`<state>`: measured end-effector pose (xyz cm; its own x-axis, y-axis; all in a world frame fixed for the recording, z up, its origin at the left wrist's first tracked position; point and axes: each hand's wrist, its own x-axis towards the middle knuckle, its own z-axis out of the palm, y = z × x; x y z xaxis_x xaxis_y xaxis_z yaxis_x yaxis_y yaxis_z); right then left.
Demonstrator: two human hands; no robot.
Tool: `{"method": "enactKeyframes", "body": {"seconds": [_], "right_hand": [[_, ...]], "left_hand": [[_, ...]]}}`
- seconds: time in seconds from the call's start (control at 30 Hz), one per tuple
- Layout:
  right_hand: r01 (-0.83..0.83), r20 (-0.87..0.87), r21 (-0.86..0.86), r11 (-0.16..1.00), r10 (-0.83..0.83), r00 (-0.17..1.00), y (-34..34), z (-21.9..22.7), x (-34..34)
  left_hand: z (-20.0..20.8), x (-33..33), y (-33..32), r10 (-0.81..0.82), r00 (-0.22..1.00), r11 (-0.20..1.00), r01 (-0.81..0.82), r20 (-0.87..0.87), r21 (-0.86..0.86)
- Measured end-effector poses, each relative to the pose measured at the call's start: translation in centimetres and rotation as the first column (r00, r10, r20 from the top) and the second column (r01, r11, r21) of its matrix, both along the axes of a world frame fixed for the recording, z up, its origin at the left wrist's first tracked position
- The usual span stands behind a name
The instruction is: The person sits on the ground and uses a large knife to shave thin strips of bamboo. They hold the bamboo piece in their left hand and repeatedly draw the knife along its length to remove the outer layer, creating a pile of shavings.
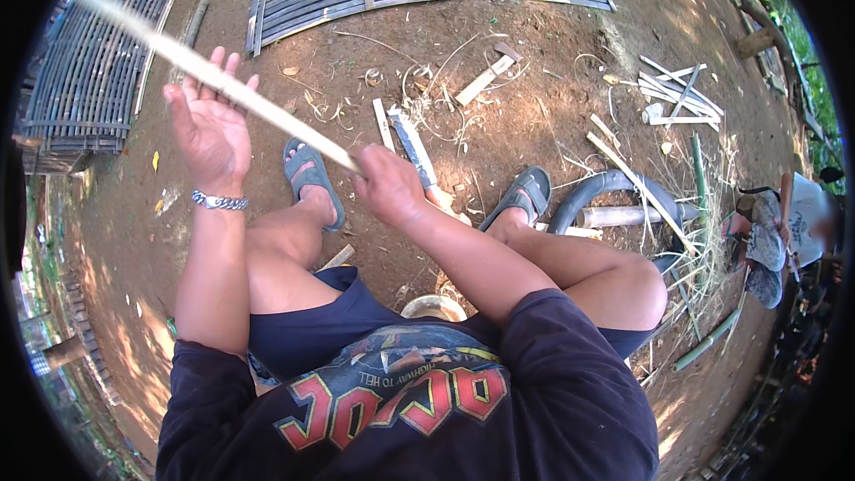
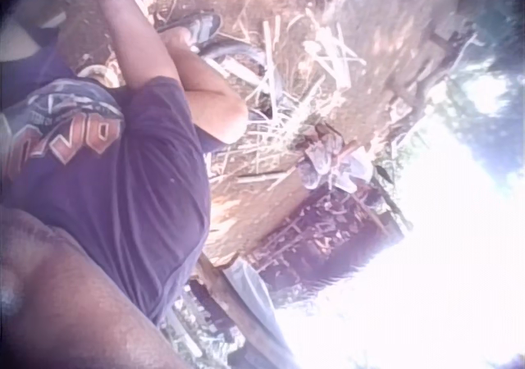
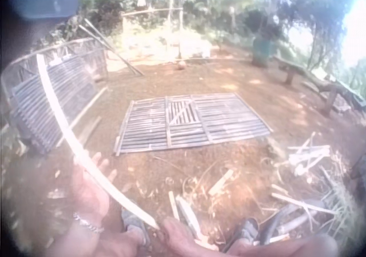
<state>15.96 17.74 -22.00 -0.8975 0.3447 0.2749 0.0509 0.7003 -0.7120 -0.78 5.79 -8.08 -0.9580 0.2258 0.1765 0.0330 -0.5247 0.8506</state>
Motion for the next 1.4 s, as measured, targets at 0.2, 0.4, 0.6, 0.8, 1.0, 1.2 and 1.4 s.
{"method": "enactKeyframes", "body": {"seconds": [0.2,0.4,0.6,0.8,1.0,1.2,1.4], "right_hand": [[-0.112,-0.134,-0.067,0.991,0.102,0.986,1.2,-2.5,-0.8],[0.397,0.616,-0.042,0.917,-0.289,0.733,7.3,-18.3,3.6],[0.178,0.905,0.105,0.978,-0.168,0.390,4.8,-21.2,8.1],[0.152,0.909,0.113,0.982,-0.164,0.382,5.1,-23.3,7.1],[0.242,0.919,0.009,0.970,-0.103,0.381,5.1,-22.9,6.4],[0.429,0.859,-0.155,0.890,-0.092,0.503,4.6,-17.8,5.9],[0.543,0.786,-0.333,0.771,-0.092,0.611,3.0,-15.8,7.3]], "left_hand": [[0.3,-2.6,-4.4,0.266,0.963,0.964,-0.266,-0.039,-0.001],[0.4,-4.7,-9.5,0.283,0.939,0.958,-0.268,-0.195,0.100],[-0.5,-6.1,-11.7,0.252,0.937,0.962,-0.217,-0.243,0.164],[-0.9,-6.3,-11.5,0.386,0.898,0.920,-0.359,-0.209,0.158],[0.1,-5.8,-9.2,0.468,0.856,0.884,-0.447,-0.222,0.139],[0.0,-5.3,-7.0,0.473,0.855,0.880,-0.468,-0.214,0.073],[-1.4,-3.3,-1.9,0.225,0.950,0.945,-0.267,-0.216,-0.188]]}}
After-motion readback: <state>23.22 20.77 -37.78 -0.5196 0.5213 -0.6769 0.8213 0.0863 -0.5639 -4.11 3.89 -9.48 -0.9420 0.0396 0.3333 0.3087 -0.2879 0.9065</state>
